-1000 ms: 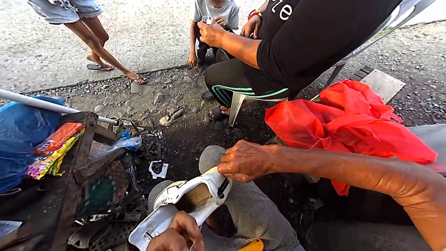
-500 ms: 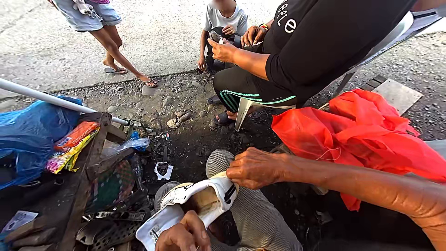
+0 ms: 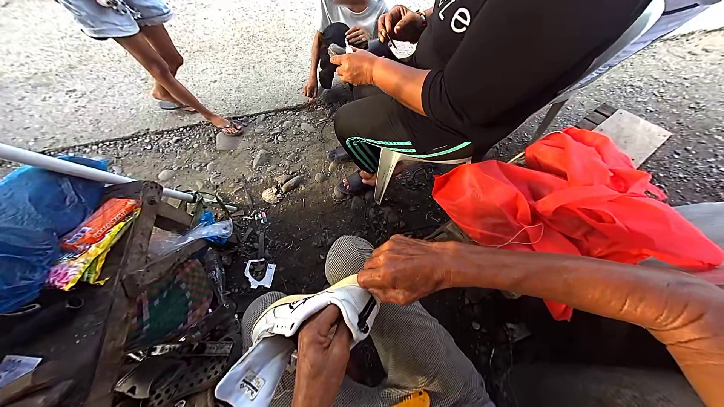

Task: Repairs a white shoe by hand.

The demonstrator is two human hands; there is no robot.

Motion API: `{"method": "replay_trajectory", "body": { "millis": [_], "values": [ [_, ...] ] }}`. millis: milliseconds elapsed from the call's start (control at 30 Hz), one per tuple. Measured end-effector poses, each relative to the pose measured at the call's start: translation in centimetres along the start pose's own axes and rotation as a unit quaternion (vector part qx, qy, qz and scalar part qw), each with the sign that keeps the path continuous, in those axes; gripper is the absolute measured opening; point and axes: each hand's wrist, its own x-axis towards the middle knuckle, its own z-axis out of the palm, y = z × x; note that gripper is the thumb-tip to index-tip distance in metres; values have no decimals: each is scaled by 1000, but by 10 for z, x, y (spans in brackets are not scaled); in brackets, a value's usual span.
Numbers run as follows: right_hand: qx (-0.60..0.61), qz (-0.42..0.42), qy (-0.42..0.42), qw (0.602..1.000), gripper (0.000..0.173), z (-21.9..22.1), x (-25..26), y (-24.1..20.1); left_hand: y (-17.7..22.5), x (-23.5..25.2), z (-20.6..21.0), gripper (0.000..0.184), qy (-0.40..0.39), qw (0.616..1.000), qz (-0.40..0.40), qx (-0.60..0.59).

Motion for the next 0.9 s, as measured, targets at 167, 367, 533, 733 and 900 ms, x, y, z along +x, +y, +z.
{"method": "replay_trajectory", "body": {
  "millis": [167, 367, 533, 733, 900],
  "values": [
    [13, 11, 8, 1000, 11, 2, 0, 1, 1, 4, 3, 14, 8, 1000, -11, -14],
    [34, 15, 21, 999, 12, 6, -1, 3, 0, 4, 7, 14, 27, 999, -22, -36],
    [39, 26, 12, 999, 11, 4, 1, 1, 2, 4, 12, 15, 54, 996, -21, -68],
    [30, 35, 18, 999, 11, 6, -1, -2, -2, 3, 11, 14, 28, 993, -23, -117],
    [-39, 91, -31, 995, 17, 0, 0, -18, -5, -1, 6, 10, 13, 996, -9, -90]
  ]
}}
